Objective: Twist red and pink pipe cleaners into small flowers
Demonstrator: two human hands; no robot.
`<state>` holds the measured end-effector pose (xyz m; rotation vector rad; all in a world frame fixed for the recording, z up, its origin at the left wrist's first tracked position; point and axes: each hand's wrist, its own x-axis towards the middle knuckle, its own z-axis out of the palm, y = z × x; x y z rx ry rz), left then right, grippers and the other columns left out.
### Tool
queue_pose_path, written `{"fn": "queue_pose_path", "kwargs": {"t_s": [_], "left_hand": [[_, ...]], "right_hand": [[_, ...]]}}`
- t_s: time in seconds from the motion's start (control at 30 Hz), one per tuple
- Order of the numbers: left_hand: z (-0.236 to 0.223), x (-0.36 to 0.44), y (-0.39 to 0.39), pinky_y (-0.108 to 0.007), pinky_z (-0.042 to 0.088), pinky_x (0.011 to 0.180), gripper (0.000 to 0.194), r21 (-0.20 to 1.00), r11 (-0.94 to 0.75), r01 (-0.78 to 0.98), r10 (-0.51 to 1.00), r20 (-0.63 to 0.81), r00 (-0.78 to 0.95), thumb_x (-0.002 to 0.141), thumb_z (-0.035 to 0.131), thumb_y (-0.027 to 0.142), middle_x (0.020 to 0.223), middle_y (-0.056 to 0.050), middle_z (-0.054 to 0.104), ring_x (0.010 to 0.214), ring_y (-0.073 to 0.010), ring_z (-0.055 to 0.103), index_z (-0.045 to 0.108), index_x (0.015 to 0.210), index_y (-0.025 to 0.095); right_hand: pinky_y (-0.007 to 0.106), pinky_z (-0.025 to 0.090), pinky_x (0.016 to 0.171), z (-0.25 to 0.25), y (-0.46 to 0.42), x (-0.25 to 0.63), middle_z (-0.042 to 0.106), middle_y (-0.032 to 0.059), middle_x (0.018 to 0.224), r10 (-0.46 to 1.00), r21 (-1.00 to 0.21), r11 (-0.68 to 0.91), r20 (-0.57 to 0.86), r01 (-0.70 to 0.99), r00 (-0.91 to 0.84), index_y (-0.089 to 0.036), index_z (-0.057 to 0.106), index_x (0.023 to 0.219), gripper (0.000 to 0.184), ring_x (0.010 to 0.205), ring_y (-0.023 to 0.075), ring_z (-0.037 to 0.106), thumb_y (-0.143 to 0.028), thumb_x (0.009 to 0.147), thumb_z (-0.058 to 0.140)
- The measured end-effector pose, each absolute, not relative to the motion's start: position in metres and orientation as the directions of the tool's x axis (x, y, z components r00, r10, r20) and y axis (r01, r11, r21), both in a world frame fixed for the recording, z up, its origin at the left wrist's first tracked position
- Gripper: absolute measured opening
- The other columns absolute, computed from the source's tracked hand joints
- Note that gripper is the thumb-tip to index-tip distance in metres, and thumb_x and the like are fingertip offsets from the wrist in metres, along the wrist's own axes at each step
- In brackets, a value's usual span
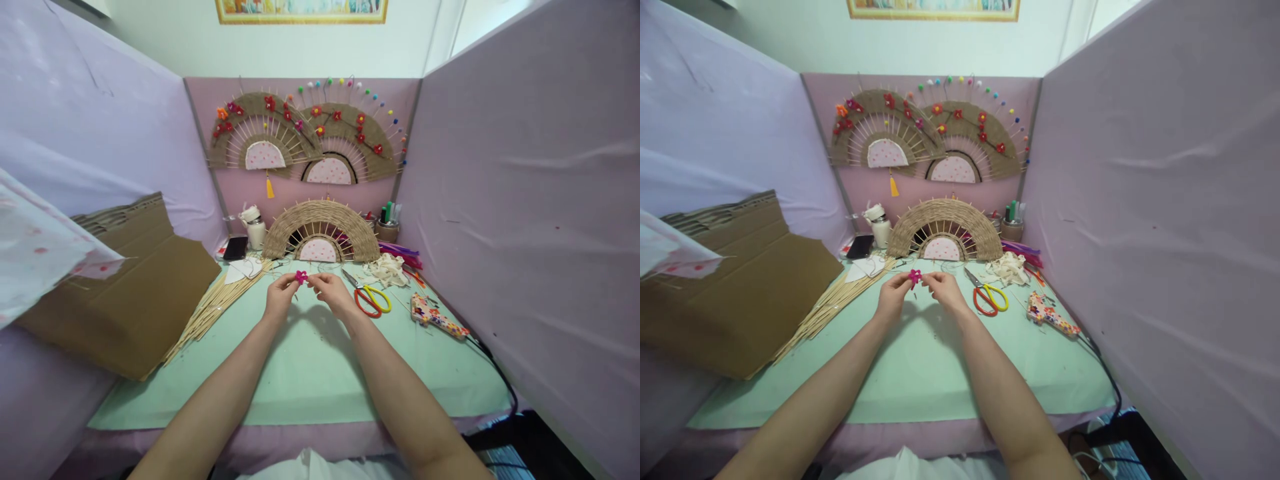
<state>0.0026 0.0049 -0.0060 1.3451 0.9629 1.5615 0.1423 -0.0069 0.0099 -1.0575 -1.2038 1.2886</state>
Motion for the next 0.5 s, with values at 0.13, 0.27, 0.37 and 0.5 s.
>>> {"fn": "queue_pose_path", "kwargs": {"t_s": [0.13, 0.27, 0.37, 0.5], "left_hand": [[-0.0061, 0.0017, 0.0047, -0.029, 0.046, 0.074, 0.02, 0.881, -0.468, -0.069, 0.882, 0.461, -0.098, 0.065, 0.07, 0.034, 0.083, -0.005, 0.066, 0.082, -0.0174, 0.059, 0.069, 0.077, 0.017], [-0.01, 0.0008, 0.0065, -0.029, 0.046, 0.074, 0.021, 0.868, -0.495, -0.049, 0.868, 0.49, -0.085, 0.067, 0.07, 0.034, 0.086, -0.006, 0.066, 0.082, -0.0171, 0.06, 0.069, 0.08, 0.017], [-0.011, 0.0, 0.0069, -0.029, 0.047, 0.073, 0.021, 0.868, -0.496, -0.037, 0.868, 0.494, -0.059, 0.068, 0.069, 0.033, 0.086, -0.006, 0.067, 0.082, -0.017, 0.06, 0.07, 0.081, 0.017], [-0.0087, -0.0011, 0.0048, -0.028, 0.047, 0.07, 0.019, 0.865, -0.501, -0.012, 0.865, 0.5, -0.033, 0.069, 0.068, 0.032, 0.085, -0.005, 0.068, 0.081, -0.0168, 0.061, 0.07, 0.08, 0.018]], "right_hand": [[0.021, 0.027, 0.049, 0.0121, -0.0097, 0.1402, 0.059, 0.0018, 0.071, 0.99, -0.993, 0.018, 0.034, -0.116, -0.139, -0.016, 0.063, 0.069, 0.029, 0.057, 0.0077, 0.04, -0.044, 0.063, 0.067], [0.021, 0.027, 0.049, 0.0136, -0.0111, 0.1398, 0.056, -0.0001, 0.067, 0.987, -0.986, -0.02, 0.007, -0.168, -0.159, -0.015, 0.062, 0.067, 0.028, 0.058, 0.0072, 0.041, -0.041, 0.061, 0.07], [0.02, 0.027, 0.049, 0.0147, -0.0121, 0.1398, 0.053, -0.0014, 0.065, 0.982, -0.969, -0.073, -0.029, -0.235, -0.185, -0.015, 0.059, 0.064, 0.025, 0.057, 0.0065, 0.04, -0.038, 0.06, 0.07], [0.02, 0.023, 0.046, 0.0148, -0.0124, 0.1388, 0.05, -0.003, 0.062, 0.971, -0.933, -0.145, -0.071, -0.328, -0.226, -0.015, 0.056, 0.062, 0.022, 0.053, 0.005, 0.036, -0.033, 0.059, 0.07]]}}
